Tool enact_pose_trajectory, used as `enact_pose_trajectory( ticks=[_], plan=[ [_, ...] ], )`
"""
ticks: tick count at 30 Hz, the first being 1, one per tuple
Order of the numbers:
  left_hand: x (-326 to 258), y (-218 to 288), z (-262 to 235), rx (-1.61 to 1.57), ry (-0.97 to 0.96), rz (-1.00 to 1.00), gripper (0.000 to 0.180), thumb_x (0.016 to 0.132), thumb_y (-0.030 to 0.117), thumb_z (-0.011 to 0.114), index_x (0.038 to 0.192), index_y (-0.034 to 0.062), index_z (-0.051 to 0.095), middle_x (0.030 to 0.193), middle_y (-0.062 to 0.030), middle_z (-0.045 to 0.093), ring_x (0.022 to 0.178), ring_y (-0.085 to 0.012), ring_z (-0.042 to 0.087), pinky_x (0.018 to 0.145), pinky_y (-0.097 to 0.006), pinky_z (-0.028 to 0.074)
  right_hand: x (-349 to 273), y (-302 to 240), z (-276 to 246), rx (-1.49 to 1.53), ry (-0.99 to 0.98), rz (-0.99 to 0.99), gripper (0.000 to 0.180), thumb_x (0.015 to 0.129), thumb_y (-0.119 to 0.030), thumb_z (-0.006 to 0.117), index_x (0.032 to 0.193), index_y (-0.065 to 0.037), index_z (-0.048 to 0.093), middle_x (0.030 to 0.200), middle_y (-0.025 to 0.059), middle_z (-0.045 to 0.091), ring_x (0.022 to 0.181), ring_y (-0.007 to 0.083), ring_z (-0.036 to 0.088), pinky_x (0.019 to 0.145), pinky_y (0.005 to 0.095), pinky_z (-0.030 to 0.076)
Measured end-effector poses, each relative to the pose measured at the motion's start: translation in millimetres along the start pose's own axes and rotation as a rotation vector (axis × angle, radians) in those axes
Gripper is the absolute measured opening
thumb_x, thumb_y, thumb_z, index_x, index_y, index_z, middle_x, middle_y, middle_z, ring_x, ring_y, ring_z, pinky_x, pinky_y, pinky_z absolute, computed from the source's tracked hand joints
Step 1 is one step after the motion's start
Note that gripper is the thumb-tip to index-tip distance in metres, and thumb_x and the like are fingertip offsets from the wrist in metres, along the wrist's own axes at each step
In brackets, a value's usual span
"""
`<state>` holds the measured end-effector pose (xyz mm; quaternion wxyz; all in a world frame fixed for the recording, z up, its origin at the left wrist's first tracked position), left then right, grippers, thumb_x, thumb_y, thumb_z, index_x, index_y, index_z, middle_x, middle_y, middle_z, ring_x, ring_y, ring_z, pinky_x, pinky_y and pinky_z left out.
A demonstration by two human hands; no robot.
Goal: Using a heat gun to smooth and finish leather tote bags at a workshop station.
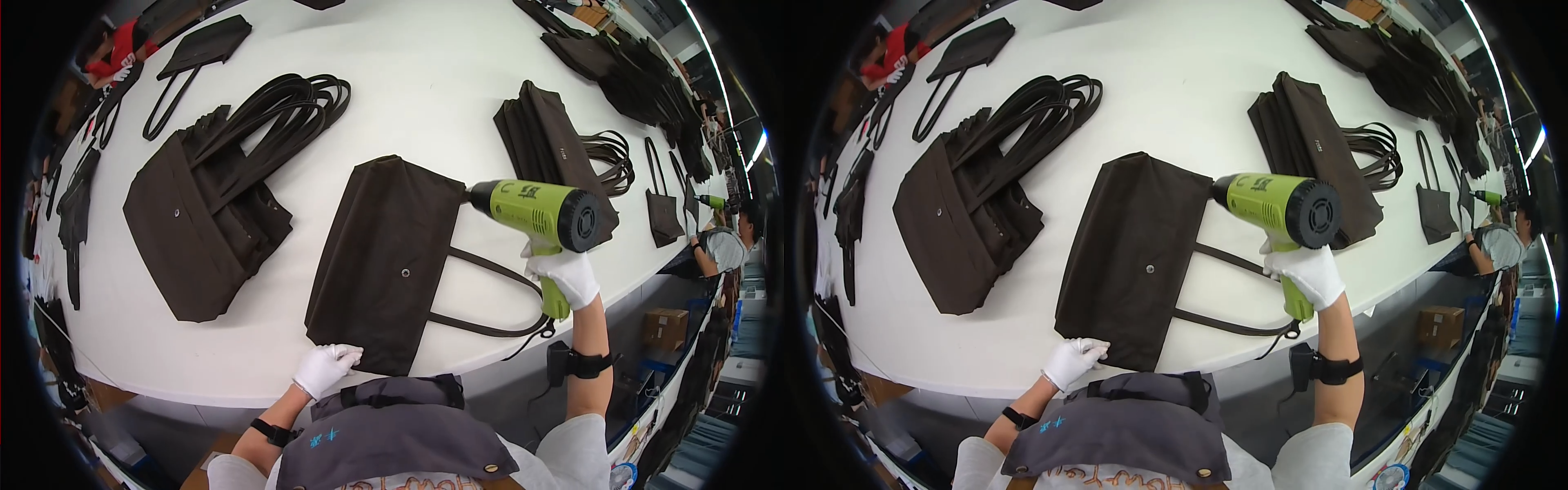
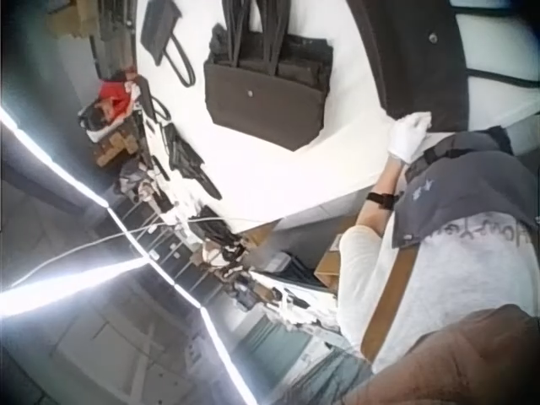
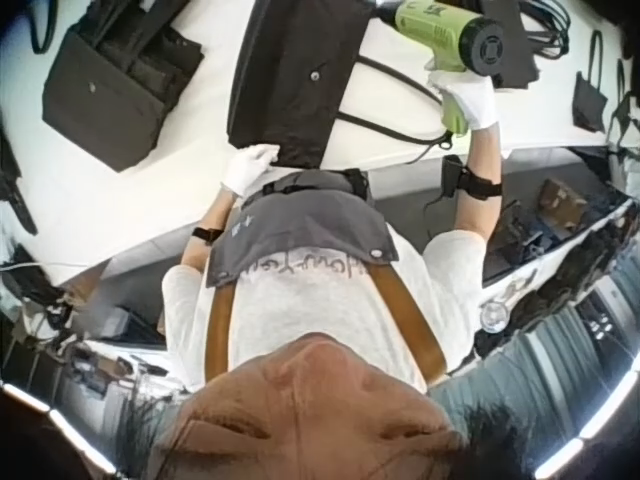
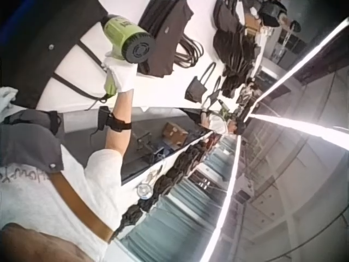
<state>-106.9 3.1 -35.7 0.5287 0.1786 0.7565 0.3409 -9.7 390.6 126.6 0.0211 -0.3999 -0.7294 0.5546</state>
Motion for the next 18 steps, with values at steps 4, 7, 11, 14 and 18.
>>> enact_pose_trajectory(
  ticks=[4, 7, 11, 14, 18],
  plan=[
    [0.4, -5.9, 1.6, 0.008, 0.026, -0.069, 0.030, 0.091, 0.027, 0.054, 0.105, 0.0054, 0.069, 0.091, -0.0123, 0.071, 0.083, -0.0219, 0.070, 0.077, -0.031, 0.054, -32.6, 19.2, -2.1, -0.057, -0.169, 0.020, 0.025, 0.067, 0.000, 0.067, 0.092, -0.001, 0.065, 0.080, 0.0051, 0.065, 0.064, 0.0108, 0.059, 0.058, 0.0263, 0.051],
    [2.9, 45.3, -5.4, 0.379, -0.077, 0.159, 0.030, 0.091, 0.029, 0.056, 0.108, 0.0077, 0.068, 0.094, -0.0121, 0.070, 0.088, -0.0260, 0.067, 0.079, -0.035, 0.053, -40.0, 12.9, -1.8, 0.018, -0.158, 0.002, 0.034, 0.066, 0.003, 0.068, 0.099, 0.000, 0.063, 0.082, 0.0054, 0.064, 0.067, 0.0117, 0.059, 0.058, 0.0260, 0.050],
    [42.7, 127.5, -4.7, 0.612, 0.028, 0.542, 0.029, 0.085, 0.026, 0.063, 0.107, 0.0085, 0.068, 0.100, -0.0118, 0.068, 0.090, -0.0260, 0.067, 0.080, -0.037, 0.052, -5.8, 8.7, -3.5, 0.086, -0.064, -0.007, 0.023, 0.069, 0.002, 0.066, 0.091, 0.001, 0.062, 0.077, 0.0044, 0.061, 0.064, 0.0108, 0.057, 0.057, 0.0252, 0.048],
    [100.2, 165.1, 9.1, 0.826, 0.138, 0.926, 0.035, 0.082, 0.030, 0.067, 0.109, 0.0078, 0.064, 0.115, -0.0105, 0.062, 0.113, -0.0273, 0.056, 0.088, -0.041, 0.047, -6.9, 7.8, -3.1, 0.087, -0.082, -0.011, 0.023, 0.069, 0.001, 0.066, 0.091, 0.000, 0.062, 0.077, 0.0044, 0.061, 0.064, 0.0110, 0.057, 0.057, 0.0255, 0.048],
    [163.5, 199.2, 12.8, 1.165, 0.185, 1.049, 0.055, 0.081, 0.042, 0.066, 0.124, 0.0091, 0.056, 0.133, -0.0110, 0.051, 0.131, -0.0313, 0.039, 0.105, -0.046, 0.031, -35.1, 33.4, -5.9, 0.018, -0.155, -0.012, 0.026, 0.067, -0.002, 0.069, 0.093, -0.001, 0.065, 0.083, 0.0057, 0.066, 0.068, 0.0112, 0.062, 0.061, 0.0267, 0.052]
  ],
)
Point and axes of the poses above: each hand's wrist, its own x-axis towards the middle knuckle, its own z-axis out of the palm, y = z × x, the point moved 4 cm from there along x, towards the middle knuckle
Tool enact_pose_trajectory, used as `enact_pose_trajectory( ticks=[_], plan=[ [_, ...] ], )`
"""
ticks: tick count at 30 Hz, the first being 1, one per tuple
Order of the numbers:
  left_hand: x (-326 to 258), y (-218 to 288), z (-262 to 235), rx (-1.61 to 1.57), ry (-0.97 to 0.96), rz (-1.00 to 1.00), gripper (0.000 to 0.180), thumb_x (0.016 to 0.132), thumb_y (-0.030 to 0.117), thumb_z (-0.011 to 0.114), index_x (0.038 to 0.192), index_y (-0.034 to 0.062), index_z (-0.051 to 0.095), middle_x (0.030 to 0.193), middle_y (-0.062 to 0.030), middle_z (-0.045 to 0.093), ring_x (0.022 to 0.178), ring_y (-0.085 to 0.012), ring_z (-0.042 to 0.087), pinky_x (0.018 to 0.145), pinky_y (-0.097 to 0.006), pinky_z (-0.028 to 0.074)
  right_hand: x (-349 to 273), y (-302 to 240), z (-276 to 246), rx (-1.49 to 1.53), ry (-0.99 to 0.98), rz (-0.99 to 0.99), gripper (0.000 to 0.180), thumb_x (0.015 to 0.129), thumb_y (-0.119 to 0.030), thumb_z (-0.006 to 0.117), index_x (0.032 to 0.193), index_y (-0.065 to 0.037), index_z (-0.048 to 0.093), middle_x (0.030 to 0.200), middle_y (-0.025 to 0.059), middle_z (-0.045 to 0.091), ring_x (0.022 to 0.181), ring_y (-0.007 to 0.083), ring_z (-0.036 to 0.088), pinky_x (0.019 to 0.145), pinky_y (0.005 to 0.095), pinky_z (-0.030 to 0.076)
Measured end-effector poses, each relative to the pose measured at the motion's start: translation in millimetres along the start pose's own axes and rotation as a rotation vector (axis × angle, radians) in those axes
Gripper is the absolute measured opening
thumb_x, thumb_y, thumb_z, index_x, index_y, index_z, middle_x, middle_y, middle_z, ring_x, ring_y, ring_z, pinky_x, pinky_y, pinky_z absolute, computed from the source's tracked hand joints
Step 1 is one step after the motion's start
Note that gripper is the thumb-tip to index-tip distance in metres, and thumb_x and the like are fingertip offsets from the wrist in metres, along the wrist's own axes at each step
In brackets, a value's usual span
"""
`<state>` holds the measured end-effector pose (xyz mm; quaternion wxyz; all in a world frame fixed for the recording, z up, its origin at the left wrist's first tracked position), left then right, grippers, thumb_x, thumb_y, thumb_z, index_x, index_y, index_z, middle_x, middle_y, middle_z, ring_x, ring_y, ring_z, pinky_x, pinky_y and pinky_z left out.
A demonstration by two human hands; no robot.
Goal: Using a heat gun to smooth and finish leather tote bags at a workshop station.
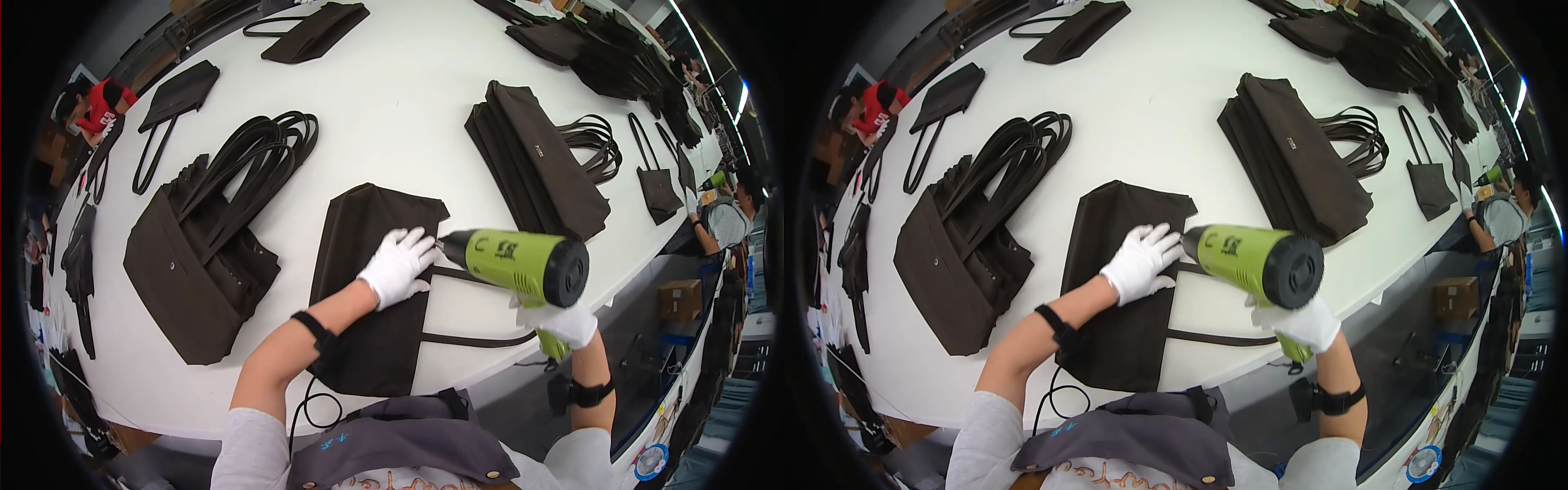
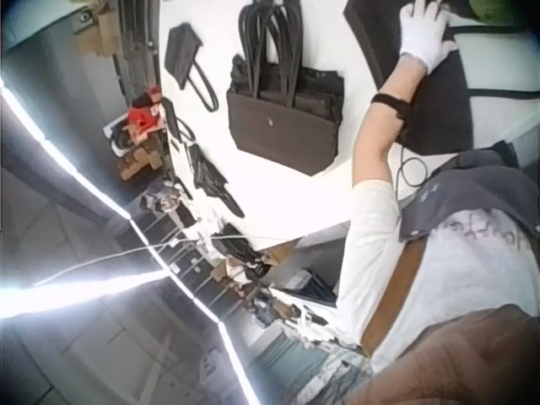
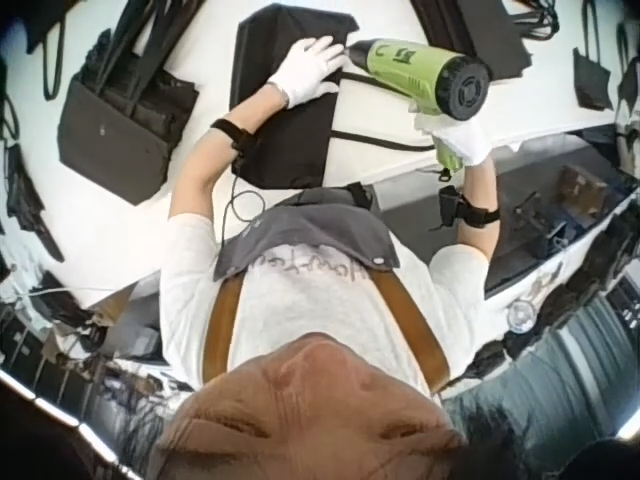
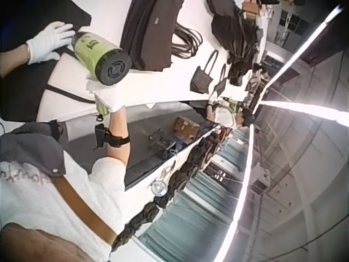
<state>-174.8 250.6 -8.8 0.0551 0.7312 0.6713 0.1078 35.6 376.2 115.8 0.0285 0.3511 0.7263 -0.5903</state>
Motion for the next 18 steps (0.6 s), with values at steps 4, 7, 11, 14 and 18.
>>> enact_pose_trajectory(
  ticks=[4, 7, 11, 14, 18],
  plan=[
    [46.9, -67.9, -14.9, 0.163, 0.090, -0.159, 0.060, 0.082, 0.054, 0.058, 0.127, 0.0137, 0.054, 0.137, -0.0111, 0.047, 0.133, -0.0335, 0.036, 0.108, -0.051, 0.025, -13.0, -4.6, -4.6, -0.116, 0.085, -0.081, 0.026, 0.067, -0.004, 0.067, 0.093, -0.003, 0.066, 0.083, 0.0041, 0.066, 0.076, 0.0135, 0.061, 0.068, 0.0283, 0.051],
    [44.9, -119.9, -36.1, 0.270, 0.272, -0.375, 0.057, 0.072, 0.033, 0.073, 0.120, 0.0072, 0.056, 0.130, -0.0151, 0.050, 0.126, -0.0338, 0.042, 0.100, -0.045, 0.035, -5.1, -4.8, -5.2, -0.042, 0.128, 0.021, 0.026, 0.067, -0.003, 0.067, 0.092, -0.003, 0.066, 0.082, 0.0038, 0.065, 0.074, 0.0130, 0.061, 0.066, 0.0276, 0.051],
    [-5.1, -139.9, -38.8, 0.069, 0.156, -0.660, 0.054, 0.073, 0.028, 0.074, 0.120, 0.0063, 0.057, 0.118, -0.0139, 0.058, 0.116, -0.0309, 0.052, 0.091, -0.044, 0.043, 9.5, -1.0, -4.5, 0.086, 0.112, 0.068, 0.026, 0.066, -0.002, 0.068, 0.092, -0.003, 0.066, 0.082, 0.0043, 0.065, 0.071, 0.0120, 0.060, 0.064, 0.0276, 0.051],
    [-52.2, -166.3, -9.7, -0.209, 0.231, -0.746, 0.046, 0.077, 0.026, 0.073, 0.115, 0.0025, 0.061, 0.109, -0.0150, 0.064, 0.104, -0.0298, 0.060, 0.087, -0.039, 0.047, 18.5, -7.5, 5.2, 0.082, 0.010, 0.027, 0.027, 0.066, -0.002, 0.068, 0.093, -0.002, 0.066, 0.082, 0.0051, 0.065, 0.068, 0.0117, 0.060, 0.061, 0.0272, 0.052],
    [-71.9, -182.5, -3.2, -0.858, 0.404, -0.981, 0.036, 0.084, 0.026, 0.069, 0.105, -0.0043, 0.065, 0.092, -0.0130, 0.070, 0.082, -0.0170, 0.064, 0.078, -0.029, 0.050, 37.3, -16.0, 19.1, 0.208, 0.047, 0.039, 0.026, 0.068, -0.001, 0.068, 0.093, 0.001, 0.065, 0.082, 0.0061, 0.065, 0.068, 0.0120, 0.061, 0.059, 0.0259, 0.052]
  ],
)
Point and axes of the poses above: each hand's wrist, its own x-axis towards the middle knuckle, its own z-axis out of the palm, y = z × x, the point moved 4 cm from there along x, towards the middle knuckle
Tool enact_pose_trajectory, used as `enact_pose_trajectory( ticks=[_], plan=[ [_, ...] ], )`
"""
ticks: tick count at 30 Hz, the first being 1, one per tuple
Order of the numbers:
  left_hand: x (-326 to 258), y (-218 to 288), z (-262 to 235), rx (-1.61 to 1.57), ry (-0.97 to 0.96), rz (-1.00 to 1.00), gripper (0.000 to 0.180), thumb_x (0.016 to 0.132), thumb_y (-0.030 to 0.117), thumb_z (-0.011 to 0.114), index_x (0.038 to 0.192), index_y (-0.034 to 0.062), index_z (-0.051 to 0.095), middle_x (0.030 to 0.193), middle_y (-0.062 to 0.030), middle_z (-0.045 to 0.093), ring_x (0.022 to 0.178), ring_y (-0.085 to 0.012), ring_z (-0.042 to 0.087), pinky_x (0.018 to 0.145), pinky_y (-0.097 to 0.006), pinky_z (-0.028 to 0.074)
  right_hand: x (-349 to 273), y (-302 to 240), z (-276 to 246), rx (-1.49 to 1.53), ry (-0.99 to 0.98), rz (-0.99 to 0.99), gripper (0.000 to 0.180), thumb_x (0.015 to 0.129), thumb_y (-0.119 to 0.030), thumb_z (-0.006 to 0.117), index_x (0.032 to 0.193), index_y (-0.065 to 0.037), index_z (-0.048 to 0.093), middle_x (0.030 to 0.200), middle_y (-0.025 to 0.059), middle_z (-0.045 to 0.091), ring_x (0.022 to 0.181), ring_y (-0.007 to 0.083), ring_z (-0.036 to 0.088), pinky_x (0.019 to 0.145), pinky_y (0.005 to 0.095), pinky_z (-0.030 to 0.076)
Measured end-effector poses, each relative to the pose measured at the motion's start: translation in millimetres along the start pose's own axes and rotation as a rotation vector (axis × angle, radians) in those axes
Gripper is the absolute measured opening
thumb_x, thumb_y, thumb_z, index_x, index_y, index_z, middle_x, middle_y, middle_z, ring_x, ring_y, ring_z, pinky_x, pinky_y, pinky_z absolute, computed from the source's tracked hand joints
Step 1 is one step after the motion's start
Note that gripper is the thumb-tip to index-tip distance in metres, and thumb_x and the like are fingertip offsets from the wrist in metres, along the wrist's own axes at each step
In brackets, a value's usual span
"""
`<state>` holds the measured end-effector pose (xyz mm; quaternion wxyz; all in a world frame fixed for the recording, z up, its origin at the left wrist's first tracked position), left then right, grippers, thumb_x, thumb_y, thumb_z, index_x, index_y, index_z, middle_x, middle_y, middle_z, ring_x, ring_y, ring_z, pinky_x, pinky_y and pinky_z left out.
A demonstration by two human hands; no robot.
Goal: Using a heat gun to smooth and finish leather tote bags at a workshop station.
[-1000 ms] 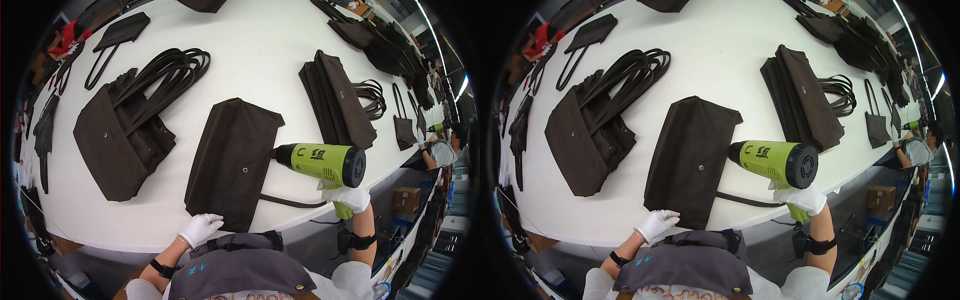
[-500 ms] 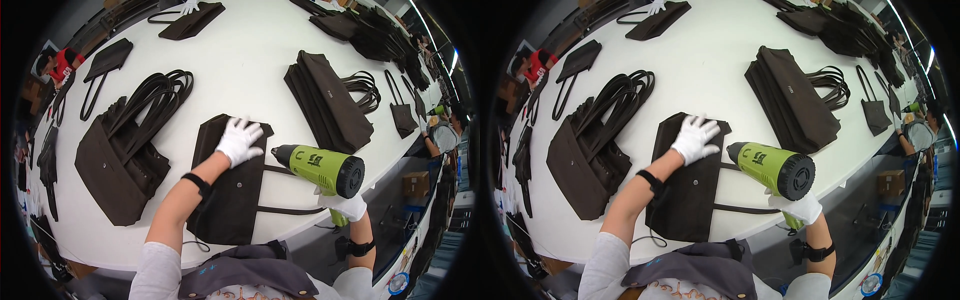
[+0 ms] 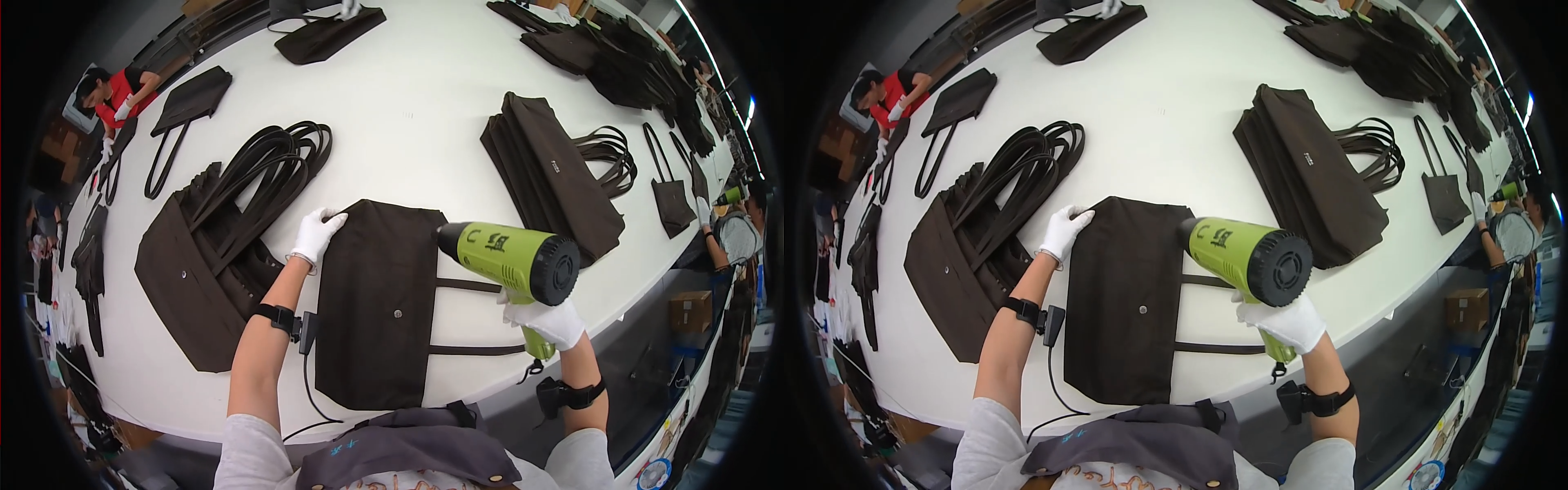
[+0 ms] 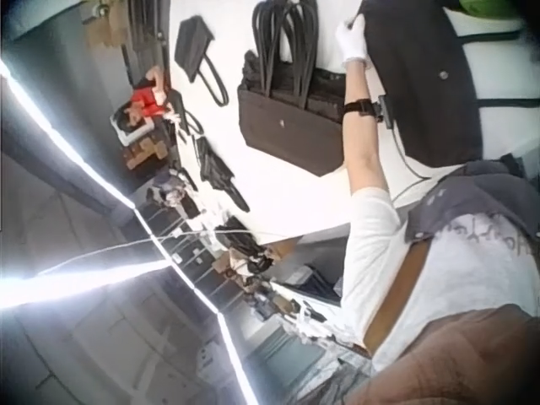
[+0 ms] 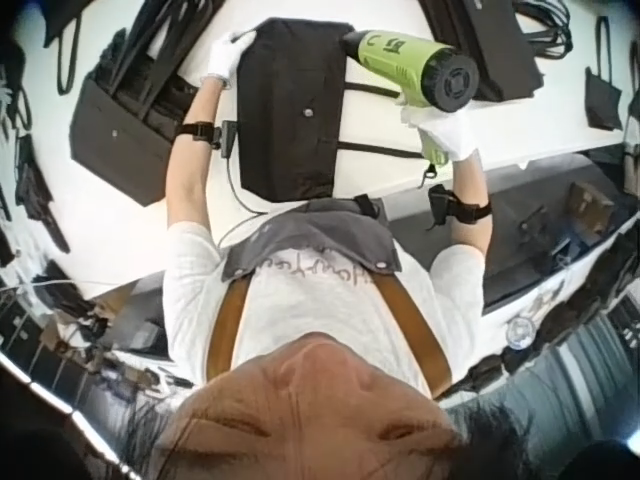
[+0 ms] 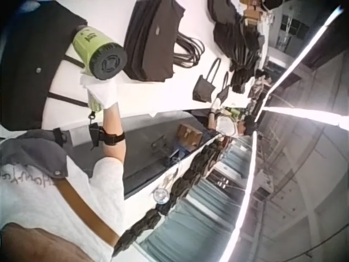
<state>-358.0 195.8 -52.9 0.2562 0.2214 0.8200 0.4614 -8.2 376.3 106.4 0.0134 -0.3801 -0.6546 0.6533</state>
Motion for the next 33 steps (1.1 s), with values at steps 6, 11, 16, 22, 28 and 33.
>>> enact_pose_trajectory(
  ticks=[6, 11, 16, 22, 28, 33],
  plan=[
    [11.8, -21.6, 0.5, -0.341, -0.132, -0.143, 0.028, 0.091, 0.026, 0.064, 0.096, -0.0017, 0.066, 0.087, -0.0016, 0.065, 0.079, -0.0076, 0.055, 0.075, -0.024, 0.045, 38.7, -13.0, 66.1, 0.115, -0.281, -0.101, 0.028, 0.072, -0.001, 0.069, 0.099, -0.001, 0.063, 0.085, 0.0053, 0.064, 0.070, 0.0120, 0.061, 0.062, 0.0262, 0.052],
    [9.8, -14.8, -1.1, -0.200, -0.072, -0.097, 0.045, 0.091, 0.037, 0.061, 0.097, -0.0077, 0.064, 0.085, -0.0060, 0.064, 0.079, -0.0120, 0.054, 0.075, -0.028, 0.045, 62.6, -20.3, 92.1, 0.111, -0.254, -0.088, 0.018, 0.069, -0.001, 0.068, 0.087, 0.000, 0.064, 0.080, 0.0061, 0.066, 0.067, 0.0136, 0.062, 0.062, 0.0274, 0.053],
    [15.2, -27.2, -8.8, -0.075, -0.078, -0.102, 0.048, 0.090, 0.039, 0.060, 0.090, -0.0085, 0.063, 0.081, -0.0092, 0.061, 0.076, -0.0121, 0.051, 0.072, -0.029, 0.044, 54.7, -21.0, 80.8, 0.132, -0.216, -0.115, 0.019, 0.071, 0.000, 0.065, 0.090, 0.001, 0.063, 0.083, 0.0077, 0.065, 0.069, 0.0148, 0.063, 0.062, 0.0282, 0.053],
    [-3.1, -13.8, -12.8, 0.250, 0.001, 0.206, 0.043, 0.082, 0.034, 0.071, 0.080, -0.0083, 0.062, 0.074, -0.0136, 0.065, 0.067, -0.0142, 0.056, 0.066, -0.032, 0.046, 36.7, -30.8, 97.7, 0.107, -0.290, -0.079, 0.031, 0.071, 0.002, 0.065, 0.102, -0.001, 0.062, 0.086, 0.0064, 0.065, 0.069, 0.0126, 0.061, 0.061, 0.0261, 0.052],
    [-80.6, -23.4, -14.1, 0.094, -0.112, 0.066, 0.064, 0.071, 0.023, 0.081, 0.117, -0.0115, 0.052, 0.093, -0.0154, 0.069, 0.087, -0.0210, 0.066, 0.079, -0.030, 0.051, -3.3, 6.0, 33.1, -0.142, 0.030, -0.074, 0.027, 0.070, -0.003, 0.070, 0.096, 0.002, 0.064, 0.085, 0.0062, 0.066, 0.073, 0.0115, 0.062, 0.065, 0.0265, 0.053],
    [-154.5, -64.2, -16.2, -0.027, -0.133, -0.049, 0.061, 0.069, 0.028, 0.082, 0.109, -0.0105, 0.058, 0.100, -0.0172, 0.064, 0.087, -0.0245, 0.064, 0.080, -0.032, 0.050, -89.4, 21.8, -5.3, -0.174, -0.218, -0.052, 0.036, 0.066, -0.003, 0.072, 0.102, -0.002, 0.066, 0.089, 0.0069, 0.068, 0.081, 0.0164, 0.064, 0.074, 0.0310, 0.053]
  ],
)
Point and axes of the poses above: each hand's wrist, its own x-axis towards the middle knuckle, its own z-axis out of the palm, y = z × x, the point moved 4 cm from there along x, towards the middle knuckle
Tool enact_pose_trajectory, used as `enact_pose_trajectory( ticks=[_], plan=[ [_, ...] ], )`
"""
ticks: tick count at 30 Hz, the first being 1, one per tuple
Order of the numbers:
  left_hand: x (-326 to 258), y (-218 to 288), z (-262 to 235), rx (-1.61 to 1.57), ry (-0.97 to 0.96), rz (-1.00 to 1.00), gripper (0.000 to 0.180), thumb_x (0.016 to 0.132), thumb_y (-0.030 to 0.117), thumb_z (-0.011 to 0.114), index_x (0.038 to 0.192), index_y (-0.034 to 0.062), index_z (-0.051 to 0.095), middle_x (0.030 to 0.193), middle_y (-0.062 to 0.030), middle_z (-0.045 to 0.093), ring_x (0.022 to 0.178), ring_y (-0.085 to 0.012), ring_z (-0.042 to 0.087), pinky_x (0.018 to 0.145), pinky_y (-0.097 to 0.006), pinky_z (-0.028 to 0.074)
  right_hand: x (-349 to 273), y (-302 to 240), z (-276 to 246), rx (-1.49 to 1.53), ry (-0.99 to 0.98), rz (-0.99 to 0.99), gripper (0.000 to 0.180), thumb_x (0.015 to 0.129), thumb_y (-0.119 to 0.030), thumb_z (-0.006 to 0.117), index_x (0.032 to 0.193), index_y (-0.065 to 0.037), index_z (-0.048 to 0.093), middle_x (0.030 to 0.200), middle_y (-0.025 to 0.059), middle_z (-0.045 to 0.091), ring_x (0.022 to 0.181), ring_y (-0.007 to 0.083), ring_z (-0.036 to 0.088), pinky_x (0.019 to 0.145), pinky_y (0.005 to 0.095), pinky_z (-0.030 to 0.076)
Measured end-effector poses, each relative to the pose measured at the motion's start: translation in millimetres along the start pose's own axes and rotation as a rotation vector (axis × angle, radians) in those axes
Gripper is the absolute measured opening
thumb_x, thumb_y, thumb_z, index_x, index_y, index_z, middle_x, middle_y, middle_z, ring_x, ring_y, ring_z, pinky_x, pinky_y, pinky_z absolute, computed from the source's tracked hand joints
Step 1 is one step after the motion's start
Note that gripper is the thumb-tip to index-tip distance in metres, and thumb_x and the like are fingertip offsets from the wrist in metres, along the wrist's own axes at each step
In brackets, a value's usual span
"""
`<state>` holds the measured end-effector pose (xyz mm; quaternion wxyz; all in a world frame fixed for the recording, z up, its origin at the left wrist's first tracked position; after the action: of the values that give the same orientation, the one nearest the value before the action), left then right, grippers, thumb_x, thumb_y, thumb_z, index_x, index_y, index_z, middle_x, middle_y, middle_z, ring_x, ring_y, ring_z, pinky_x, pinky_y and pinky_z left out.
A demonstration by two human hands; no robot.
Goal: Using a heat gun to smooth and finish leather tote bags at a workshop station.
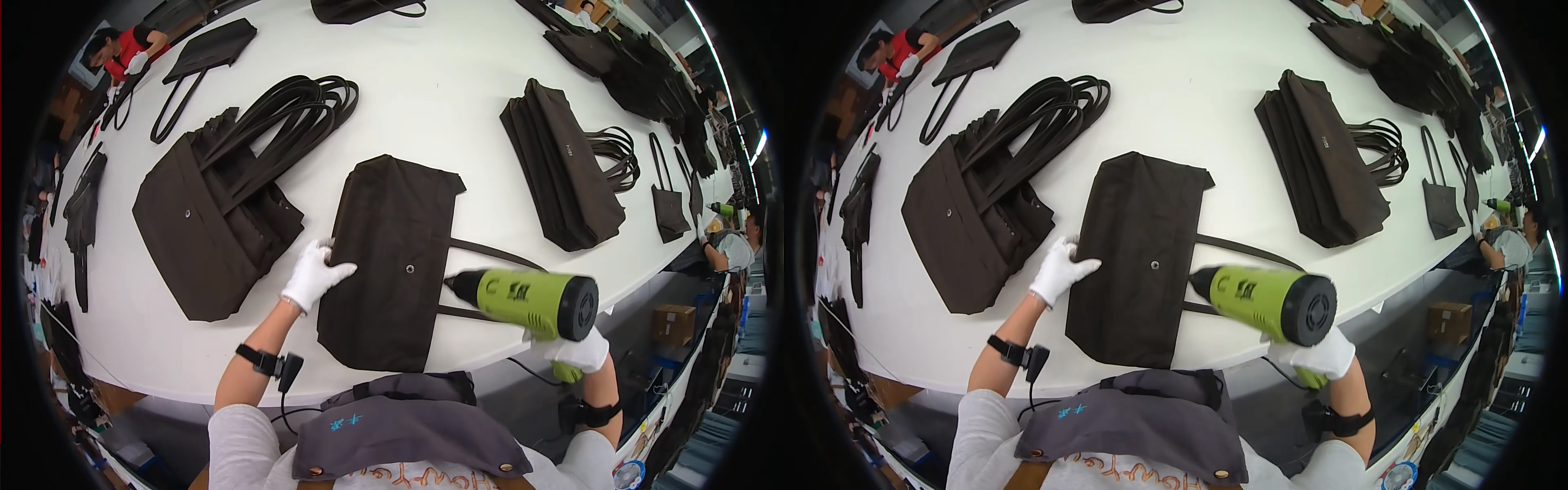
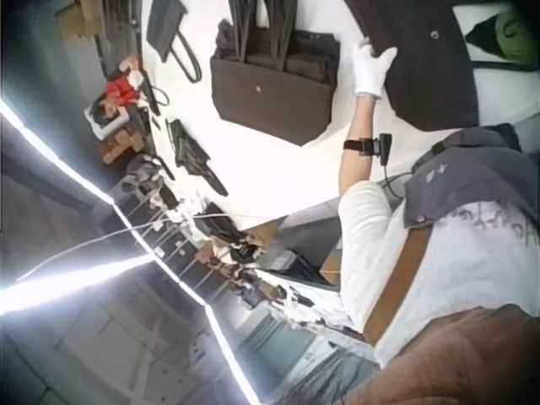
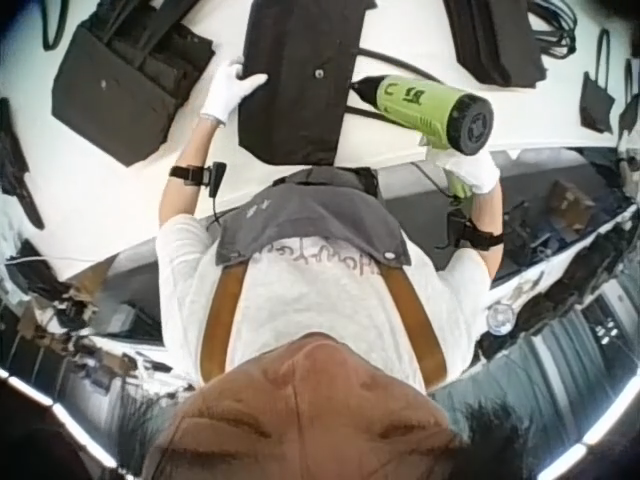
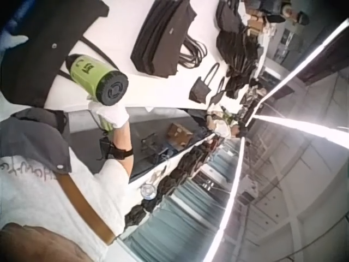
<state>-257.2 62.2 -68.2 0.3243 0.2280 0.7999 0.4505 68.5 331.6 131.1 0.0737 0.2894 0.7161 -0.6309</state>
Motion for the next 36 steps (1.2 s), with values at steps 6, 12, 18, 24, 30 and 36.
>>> enact_pose_trajectory(
  ticks=[6, 12, 18, 24, 30, 36],
  plan=[
    [-81.8, 13.6, 5.7, 0.080, -0.143, -0.175, 0.043, 0.077, 0.030, 0.075, 0.097, -0.0069, 0.067, 0.085, -0.0171, 0.069, 0.076, -0.0240, 0.067, 0.074, -0.032, 0.052, 13.9, -9.9, 11.1, -0.035, 0.145, 0.077, 0.025, 0.065, -0.003, 0.070, 0.089, 0.000, 0.064, 0.078, 0.0050, 0.064, 0.068, 0.0110, 0.059, 0.061, 0.0264, 0.051],
    [-112.4, -25.4, 14.7, -0.096, -0.094, -0.206, 0.040, 0.084, 0.029, 0.070, 0.102, -0.0064, 0.067, 0.086, -0.0124, 0.071, 0.077, -0.0162, 0.065, 0.074, -0.030, 0.051, 20.0, -14.3, 25.7, -0.024, 0.138, 0.047, 0.029, 0.066, 0.001, 0.067, 0.095, 0.002, 0.062, 0.078, 0.0076, 0.063, 0.063, 0.0138, 0.060, 0.056, 0.0263, 0.051],
    [-114.7, -29.8, 17.1, -0.223, -0.077, -0.149, 0.039, 0.087, 0.029, 0.068, 0.102, -0.0067, 0.066, 0.089, -0.0114, 0.070, 0.080, -0.0146, 0.064, 0.076, -0.029, 0.050, 34.7, -6.0, 35.6, 0.062, 0.232, -0.092, 0.032, 0.068, 0.001, 0.067, 0.099, 0.003, 0.060, 0.080, 0.0090, 0.065, 0.064, 0.0153, 0.063, 0.057, 0.0279, 0.054],
    [-110.8, -28.3, 11.6, -0.110, -0.125, -0.130, 0.041, 0.088, 0.033, 0.066, 0.101, -0.0057, 0.067, 0.089, -0.0081, 0.070, 0.081, -0.0131, 0.063, 0.076, -0.029, 0.049, 85.2, -13.9, 25.1, 0.166, 0.332, -0.121, 0.029, 0.067, 0.004, 0.066, 0.094, 0.005, 0.058, 0.079, 0.0106, 0.063, 0.061, 0.0160, 0.061, 0.055, 0.0280, 0.053],
    [-111.3, -32.7, 6.8, -0.227, -0.183, -0.176, 0.043, 0.091, 0.035, 0.063, 0.101, -0.0066, 0.066, 0.091, -0.0085, 0.070, 0.082, -0.0122, 0.062, 0.077, -0.027, 0.049, 95.6, -26.5, 57.9, 0.252, 0.140, -0.132, 0.036, 0.070, 0.004, 0.067, 0.104, 0.006, 0.057, 0.084, 0.0110, 0.063, 0.064, 0.0166, 0.063, 0.058, 0.0280, 0.054],
    [-108.1, -37.4, 5.4, -0.391, -0.232, -0.273, 0.042, 0.093, 0.033, 0.061, 0.106, -0.0066, 0.064, 0.097, -0.0054, 0.068, 0.086, -0.0115, 0.060, 0.080, -0.026, 0.047, 133.6, -50.3, 88.2, 0.325, 0.113, -0.172, 0.037, 0.070, 0.004, 0.064, 0.106, 0.004, 0.055, 0.084, 0.0110, 0.063, 0.064, 0.0166, 0.062, 0.055, 0.0269, 0.052]
  ],
)
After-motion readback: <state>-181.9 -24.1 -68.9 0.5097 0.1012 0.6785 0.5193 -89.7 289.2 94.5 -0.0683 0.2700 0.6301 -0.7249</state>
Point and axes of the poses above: each hand's wrist, its own x-axis towards the middle knuckle, its own z-axis out of the palm, y = z × x, the point moved 4 cm from there along x, towards the middle knuckle
